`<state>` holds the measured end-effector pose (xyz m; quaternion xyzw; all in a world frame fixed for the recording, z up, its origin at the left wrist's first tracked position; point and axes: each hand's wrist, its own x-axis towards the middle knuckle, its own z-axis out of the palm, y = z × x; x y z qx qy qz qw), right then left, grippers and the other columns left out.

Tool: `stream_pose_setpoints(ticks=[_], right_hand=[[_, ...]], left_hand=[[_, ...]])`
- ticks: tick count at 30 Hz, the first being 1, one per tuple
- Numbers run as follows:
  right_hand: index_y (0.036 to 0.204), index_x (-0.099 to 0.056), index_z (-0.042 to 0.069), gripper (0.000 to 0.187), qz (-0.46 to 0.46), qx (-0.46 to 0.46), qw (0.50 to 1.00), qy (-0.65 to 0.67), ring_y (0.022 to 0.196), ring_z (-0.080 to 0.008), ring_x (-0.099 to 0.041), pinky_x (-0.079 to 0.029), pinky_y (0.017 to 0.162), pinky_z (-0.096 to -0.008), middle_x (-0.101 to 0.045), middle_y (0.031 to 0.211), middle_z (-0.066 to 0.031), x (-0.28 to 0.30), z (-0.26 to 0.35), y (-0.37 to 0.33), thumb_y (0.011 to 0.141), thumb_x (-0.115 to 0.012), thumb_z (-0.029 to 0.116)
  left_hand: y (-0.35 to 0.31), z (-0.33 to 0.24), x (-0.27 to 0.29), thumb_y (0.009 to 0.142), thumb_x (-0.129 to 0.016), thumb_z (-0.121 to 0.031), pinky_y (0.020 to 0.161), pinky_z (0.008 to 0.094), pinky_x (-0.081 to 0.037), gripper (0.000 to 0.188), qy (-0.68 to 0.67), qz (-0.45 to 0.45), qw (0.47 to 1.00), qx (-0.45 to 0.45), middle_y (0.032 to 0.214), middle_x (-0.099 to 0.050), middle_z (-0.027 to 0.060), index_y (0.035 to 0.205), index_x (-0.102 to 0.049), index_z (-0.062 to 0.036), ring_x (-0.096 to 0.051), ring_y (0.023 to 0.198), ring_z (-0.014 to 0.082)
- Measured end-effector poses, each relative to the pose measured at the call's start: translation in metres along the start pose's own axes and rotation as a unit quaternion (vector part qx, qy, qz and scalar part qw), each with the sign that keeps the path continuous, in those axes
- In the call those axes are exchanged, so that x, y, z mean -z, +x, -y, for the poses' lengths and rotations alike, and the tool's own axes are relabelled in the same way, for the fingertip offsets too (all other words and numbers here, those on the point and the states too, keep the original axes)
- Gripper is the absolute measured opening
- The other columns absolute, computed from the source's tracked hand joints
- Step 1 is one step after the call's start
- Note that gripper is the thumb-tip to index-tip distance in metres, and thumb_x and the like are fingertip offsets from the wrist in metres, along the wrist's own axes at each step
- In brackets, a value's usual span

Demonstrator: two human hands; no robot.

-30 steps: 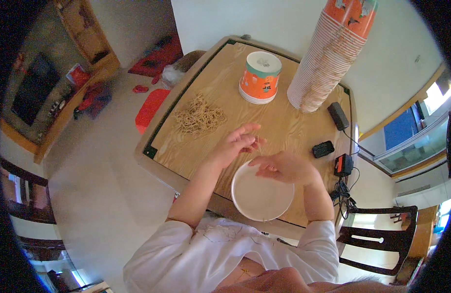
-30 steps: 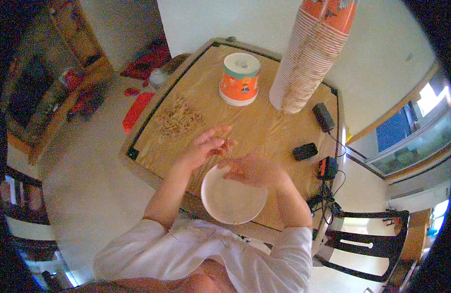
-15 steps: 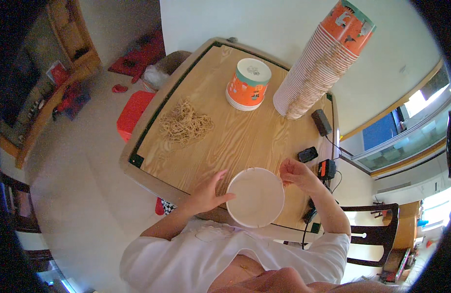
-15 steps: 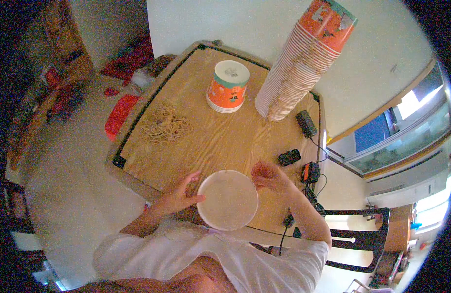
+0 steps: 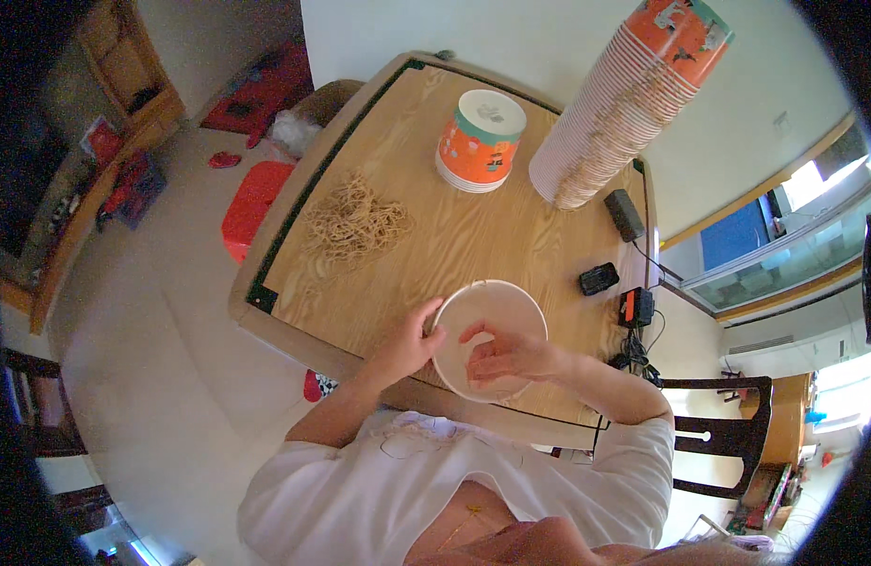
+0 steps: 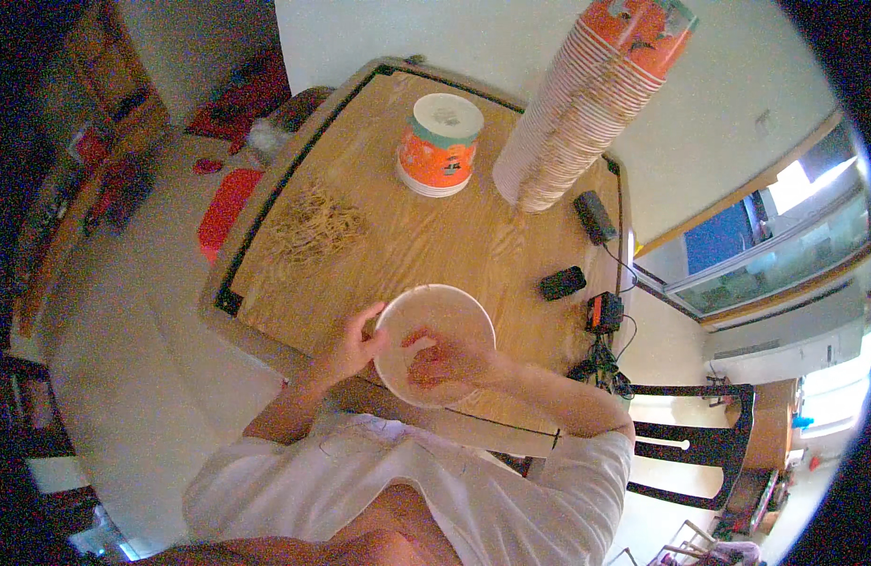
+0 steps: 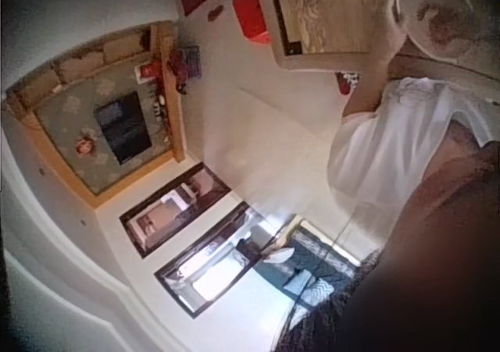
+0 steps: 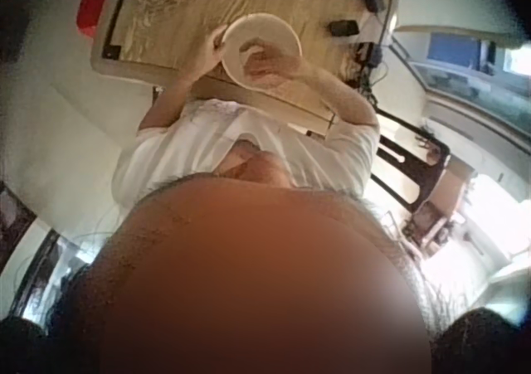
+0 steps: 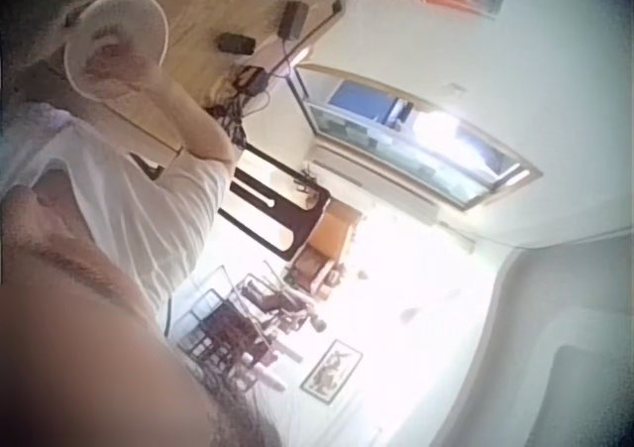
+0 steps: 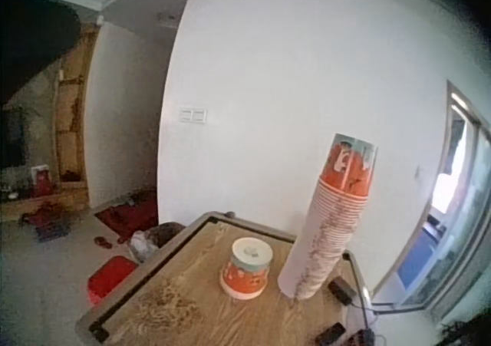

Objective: The person is putting rubber bands around a stack of disposable cups.

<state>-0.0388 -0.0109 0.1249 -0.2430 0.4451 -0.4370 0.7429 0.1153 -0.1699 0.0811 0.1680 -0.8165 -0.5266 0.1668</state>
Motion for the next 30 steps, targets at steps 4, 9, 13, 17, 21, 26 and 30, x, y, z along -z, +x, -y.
stream_pose_setpoints(ticks=[4, 9, 13, 17, 21, 26, 30], right_hand=[[0.119, -0.041, 0.008, 0.038, -0.132, 0.054, 0.987, -0.067, 0.067, -0.0093, -0.057, -0.049, 0.062, -0.0240, -0.056, 0.078, -0.0008, -0.007, 0.050, -0.030, 0.085, -0.058, 0.006], [0.116, -0.046, 0.009, 0.033, -0.274, 0.146, 0.947, -0.083, 0.068, -0.0082, -0.055, -0.050, 0.058, -0.0238, -0.057, 0.084, -0.0008, 0.026, 0.052, -0.045, 0.087, -0.059, 0.012], [0.110, -0.050, 0.005, 0.025, -0.287, 0.113, 0.941, -0.137, 0.069, -0.0079, -0.056, -0.051, 0.065, -0.0239, -0.055, 0.082, -0.0006, 0.018, 0.043, -0.042, 0.087, -0.058, 0.008], [0.119, -0.047, 0.006, 0.039, -0.168, 0.164, 0.935, -0.267, 0.107, -0.0160, -0.052, -0.042, 0.094, -0.0321, -0.054, 0.110, -0.0063, -0.006, 0.031, -0.021, 0.083, -0.063, 0.008], [0.131, -0.034, 0.014, 0.059, -0.243, 0.175, 0.907, -0.297, 0.111, -0.0211, -0.049, -0.042, 0.094, -0.0348, -0.053, 0.114, -0.0089, -0.016, 0.030, 0.023, 0.082, -0.065, 0.007], [0.133, -0.032, 0.010, 0.058, -0.279, 0.163, 0.945, 0.042, 0.100, -0.0177, -0.054, -0.045, 0.087, -0.0284, -0.056, 0.102, -0.0077, 0.006, 0.040, 0.057, 0.084, -0.063, 0.012], [0.120, -0.045, 0.006, 0.036, -0.136, 0.113, 0.983, -0.051, 0.069, -0.0089, -0.052, -0.048, 0.070, -0.0254, -0.054, 0.081, -0.0005, -0.011, 0.062, 0.032, 0.087, -0.058, 0.012]], left_hand=[[-0.003, -0.011, 0.029, 0.082, -0.056, -0.011, 0.074, 0.0362, -0.049, 0.042, -0.049, 0.029, 0.998, 0.037, 0.104, -0.062, 0.0188, 0.123, -0.050, -0.0037, -0.063, 0.085, 0.0299], [-0.005, -0.019, 0.048, 0.082, -0.055, -0.011, 0.073, 0.0371, -0.050, 0.042, -0.007, 0.047, 0.999, 0.023, 0.103, -0.062, 0.0184, 0.124, -0.050, -0.0074, -0.063, 0.085, 0.0304], [0.000, -0.035, 0.057, 0.083, -0.054, -0.012, 0.070, 0.0406, -0.050, 0.042, 0.066, -0.006, 0.998, 0.025, 0.096, -0.062, 0.0189, 0.124, -0.049, -0.0089, -0.062, 0.084, 0.0328], [0.013, -0.043, 0.054, 0.082, -0.055, -0.012, 0.068, 0.0423, -0.050, 0.046, 0.096, -0.038, 0.994, 0.032, 0.101, -0.061, 0.0178, 0.126, -0.045, -0.0088, -0.062, 0.082, 0.0341], [0.018, -0.066, 0.049, 0.079, -0.057, -0.009, 0.066, 0.0423, -0.051, 0.052, 0.164, -0.081, 0.982, -0.053, 0.113, -0.055, 0.0165, 0.129, -0.041, -0.0093, -0.062, 0.080, 0.0348], [0.023, -0.061, 0.042, 0.077, -0.057, -0.006, 0.062, 0.0435, -0.051, 0.055, 0.217, -0.097, 0.970, -0.056, 0.114, -0.055, 0.0154, 0.129, -0.040, -0.0101, -0.062, 0.079, 0.0340], [0.025, -0.051, 0.052, 0.080, -0.055, -0.006, 0.065, 0.0409, -0.050, 0.050, 0.169, -0.150, 0.974, -0.023, 0.087, -0.062, 0.0185, 0.128, -0.046, -0.0149, -0.062, 0.073, 0.0336]])
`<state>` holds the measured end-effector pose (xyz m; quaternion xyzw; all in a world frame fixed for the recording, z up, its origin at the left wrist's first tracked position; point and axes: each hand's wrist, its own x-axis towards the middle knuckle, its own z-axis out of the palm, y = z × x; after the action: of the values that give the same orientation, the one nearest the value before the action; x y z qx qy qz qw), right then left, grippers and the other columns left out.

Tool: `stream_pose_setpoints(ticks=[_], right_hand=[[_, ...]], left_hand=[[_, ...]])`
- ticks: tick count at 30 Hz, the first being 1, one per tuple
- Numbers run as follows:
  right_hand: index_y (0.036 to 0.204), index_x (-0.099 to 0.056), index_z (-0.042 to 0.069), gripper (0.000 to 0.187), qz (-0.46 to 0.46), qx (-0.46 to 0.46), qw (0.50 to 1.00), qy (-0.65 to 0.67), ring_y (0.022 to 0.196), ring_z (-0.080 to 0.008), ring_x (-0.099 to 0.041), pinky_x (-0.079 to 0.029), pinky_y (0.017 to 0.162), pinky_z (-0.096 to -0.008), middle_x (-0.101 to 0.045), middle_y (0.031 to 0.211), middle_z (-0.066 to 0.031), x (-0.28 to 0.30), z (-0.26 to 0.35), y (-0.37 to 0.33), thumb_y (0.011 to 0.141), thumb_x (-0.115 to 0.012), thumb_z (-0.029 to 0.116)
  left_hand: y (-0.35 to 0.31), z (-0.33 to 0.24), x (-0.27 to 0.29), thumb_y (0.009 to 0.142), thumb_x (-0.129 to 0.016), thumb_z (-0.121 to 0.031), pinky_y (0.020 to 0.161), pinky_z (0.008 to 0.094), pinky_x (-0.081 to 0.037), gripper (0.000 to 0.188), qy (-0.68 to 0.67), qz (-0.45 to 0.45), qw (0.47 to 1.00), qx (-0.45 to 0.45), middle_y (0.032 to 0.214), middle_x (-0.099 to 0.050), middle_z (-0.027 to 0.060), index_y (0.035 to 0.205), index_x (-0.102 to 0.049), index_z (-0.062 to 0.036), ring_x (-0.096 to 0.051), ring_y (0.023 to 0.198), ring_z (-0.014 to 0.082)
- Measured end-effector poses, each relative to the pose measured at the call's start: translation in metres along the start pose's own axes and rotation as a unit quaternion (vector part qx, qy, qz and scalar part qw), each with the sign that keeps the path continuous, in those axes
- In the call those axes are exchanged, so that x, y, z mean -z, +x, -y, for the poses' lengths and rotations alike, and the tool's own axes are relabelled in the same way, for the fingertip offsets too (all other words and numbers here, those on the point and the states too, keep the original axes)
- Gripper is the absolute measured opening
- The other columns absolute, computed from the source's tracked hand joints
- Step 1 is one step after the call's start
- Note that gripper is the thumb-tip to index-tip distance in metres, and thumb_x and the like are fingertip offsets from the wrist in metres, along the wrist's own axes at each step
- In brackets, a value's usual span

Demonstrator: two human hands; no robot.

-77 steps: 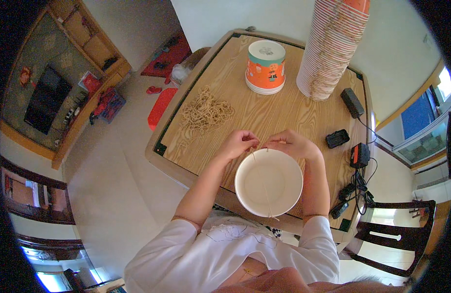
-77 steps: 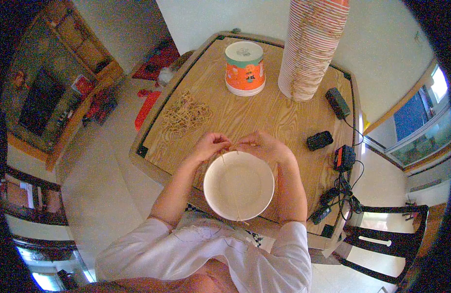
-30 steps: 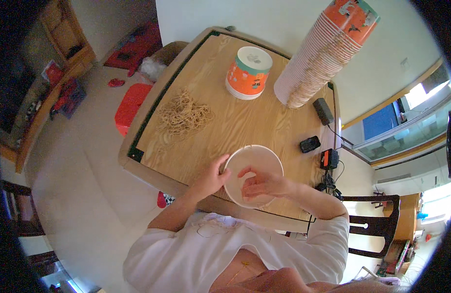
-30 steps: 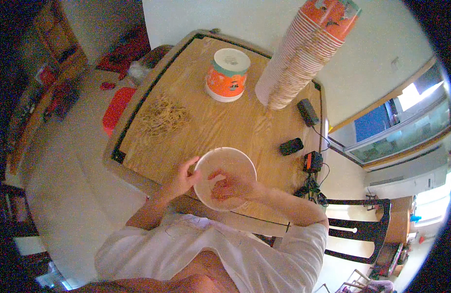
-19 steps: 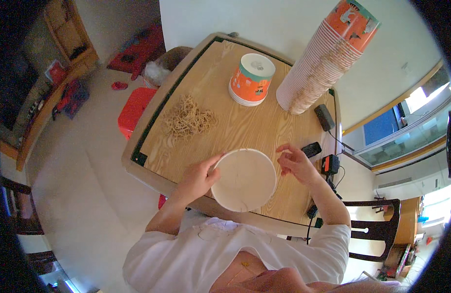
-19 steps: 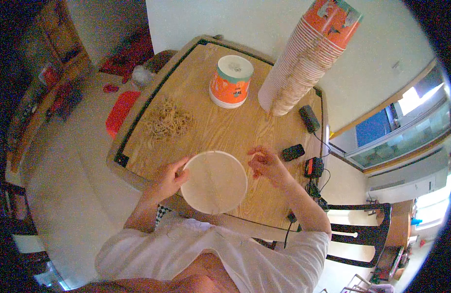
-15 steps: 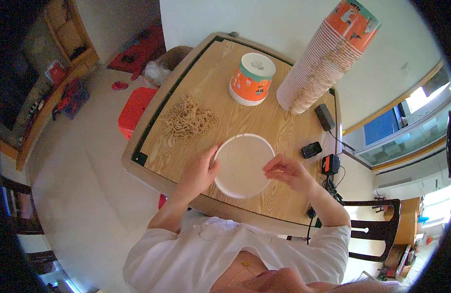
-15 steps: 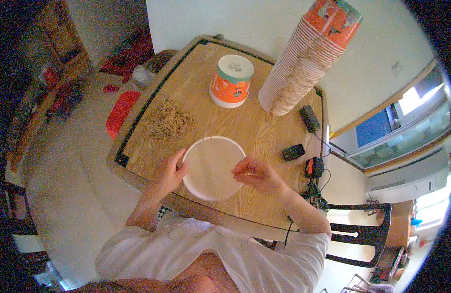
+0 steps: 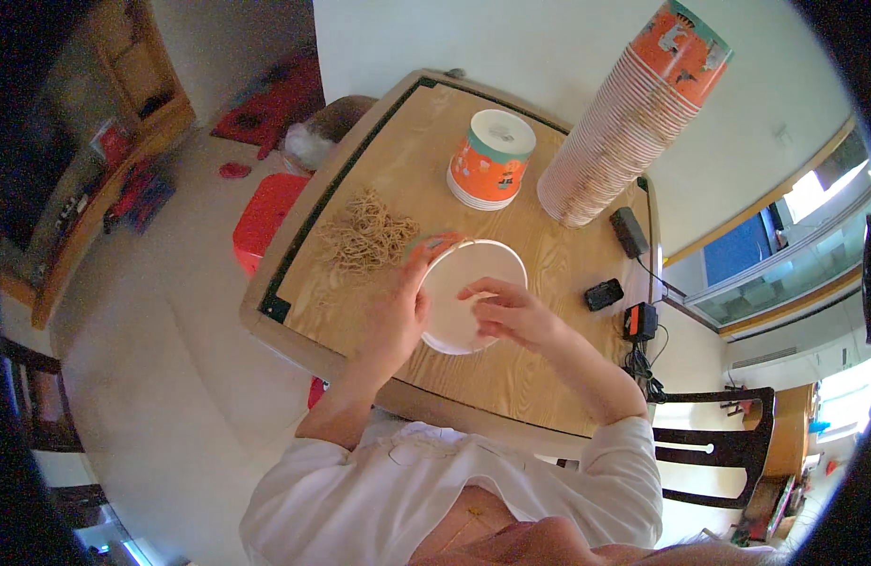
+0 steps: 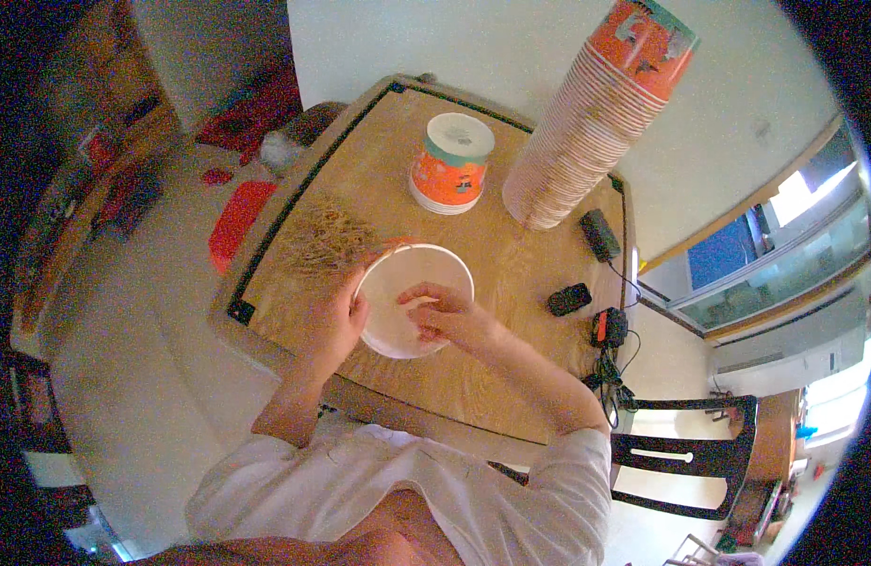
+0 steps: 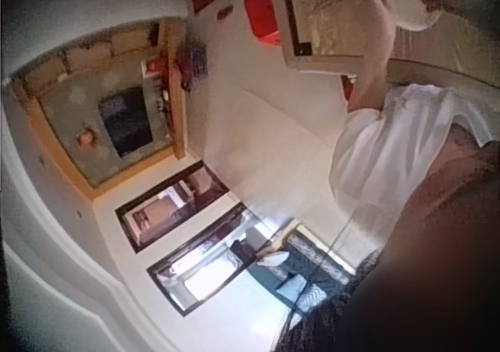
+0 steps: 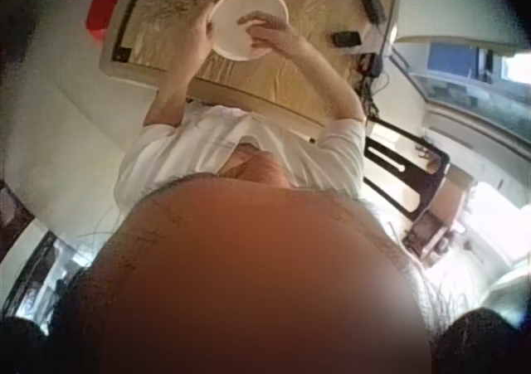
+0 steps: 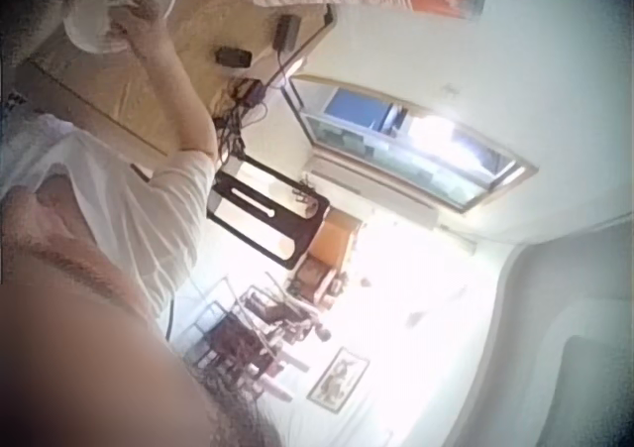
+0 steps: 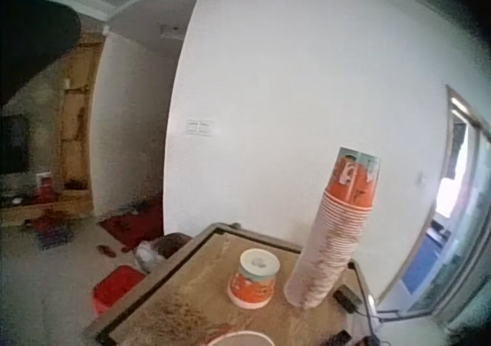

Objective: The person is putting rubber bands around a stack of disposable cups.

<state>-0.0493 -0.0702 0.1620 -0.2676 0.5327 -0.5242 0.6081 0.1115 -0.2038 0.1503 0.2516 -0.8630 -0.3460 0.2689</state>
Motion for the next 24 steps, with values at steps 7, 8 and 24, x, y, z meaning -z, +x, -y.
stream_pose_setpoints(ticks=[7, 8, 24], right_hand=[[0.103, -0.057, 0.008, 0.016, -0.171, 0.082, 0.981, -0.044, 0.065, -0.0068, -0.053, -0.050, 0.057, -0.0245, -0.055, 0.078, 0.0018, 0.053, 0.002, -0.030, 0.090, -0.056, 0.018], [0.101, -0.057, 0.008, 0.015, -0.171, 0.095, 0.980, -0.042, 0.065, -0.0081, -0.054, -0.050, 0.055, -0.0254, -0.058, 0.082, 0.0011, 0.062, -0.003, -0.028, 0.090, -0.057, 0.018], [0.129, -0.043, 0.004, 0.041, -0.090, 0.148, 0.978, -0.112, 0.101, -0.0247, -0.059, -0.049, 0.087, -0.0381, -0.054, 0.118, -0.0140, 0.099, 0.060, -0.086, 0.094, -0.040, 0.023]], left_hand=[[-0.008, 0.013, 0.019, 0.079, -0.055, -0.006, 0.063, 0.0425, -0.049, 0.053, 0.031, 0.045, 0.997, -0.048, 0.094, -0.061, 0.0157, 0.130, -0.043, -0.0152, -0.062, 0.072, 0.0318], [-0.008, 0.011, 0.020, 0.079, -0.055, -0.006, 0.063, 0.0425, -0.049, 0.053, 0.031, 0.046, 0.997, -0.051, 0.094, -0.061, 0.0157, 0.130, -0.043, -0.0152, -0.062, 0.072, 0.0318], [0.043, -0.051, 0.012, 0.088, -0.054, -0.018, 0.084, 0.0403, -0.046, 0.047, -0.097, 0.025, 0.981, -0.167, 0.126, -0.048, 0.0207, 0.131, -0.039, -0.0053, -0.054, 0.107, 0.0348]])
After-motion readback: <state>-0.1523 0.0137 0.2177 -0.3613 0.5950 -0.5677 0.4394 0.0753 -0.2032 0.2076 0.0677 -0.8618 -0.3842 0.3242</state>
